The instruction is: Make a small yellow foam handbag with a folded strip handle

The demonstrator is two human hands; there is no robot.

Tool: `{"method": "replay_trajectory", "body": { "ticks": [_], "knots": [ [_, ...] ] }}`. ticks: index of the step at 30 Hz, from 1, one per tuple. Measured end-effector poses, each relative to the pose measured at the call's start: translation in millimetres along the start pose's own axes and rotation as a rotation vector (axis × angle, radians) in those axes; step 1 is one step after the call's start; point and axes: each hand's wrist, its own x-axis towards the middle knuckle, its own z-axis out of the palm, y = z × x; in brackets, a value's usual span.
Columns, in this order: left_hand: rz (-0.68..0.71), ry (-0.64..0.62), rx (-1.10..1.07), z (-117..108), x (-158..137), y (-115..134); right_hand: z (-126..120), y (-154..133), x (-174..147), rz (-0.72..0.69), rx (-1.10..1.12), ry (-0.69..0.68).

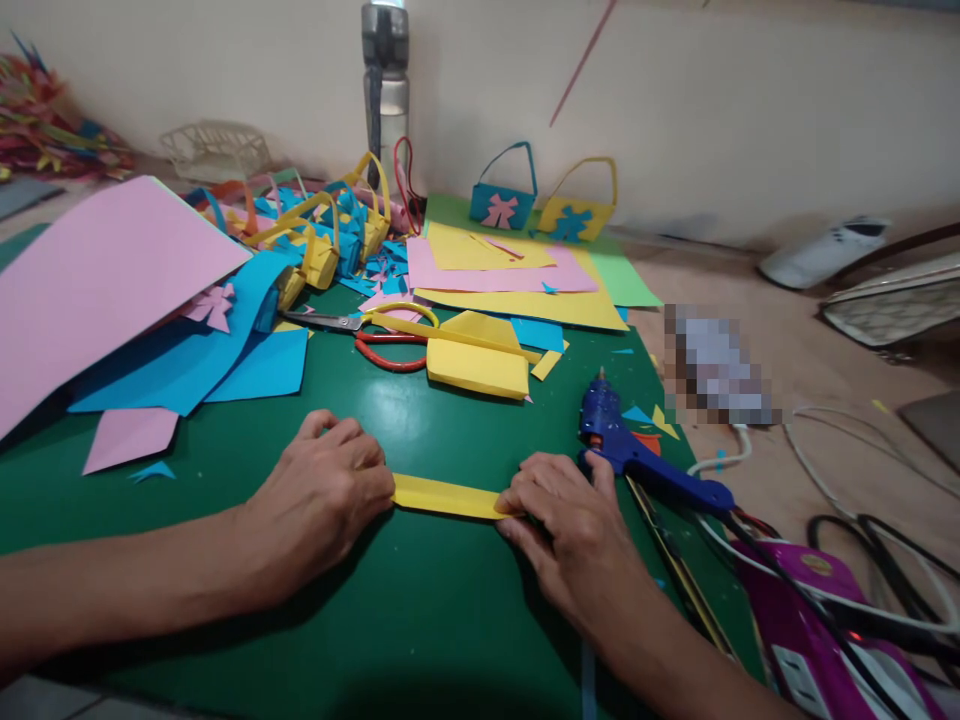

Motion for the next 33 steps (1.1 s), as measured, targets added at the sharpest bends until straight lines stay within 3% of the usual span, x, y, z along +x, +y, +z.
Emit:
{"method": "replay_trajectory", "body": {
  "ticks": [9, 24, 33],
  "knots": [
    [-0.042, -0.025, -0.051, -0.3, 1.2, 0.9, 2.1, -8.4, 0.3, -0.006, -0.012, 0.08],
    [-0.146, -0.127, -0.068, -5.1, 4.5, -2.1, 0.3, -6.7, 3.2, 0.038, -0.037, 0.044],
    [-0.178, -0.116, -0.048, -4.9, 6.2, -4.6, 1.9, -6.4, 4.6, 0.032, -0.082, 0.075]
  ]
}}
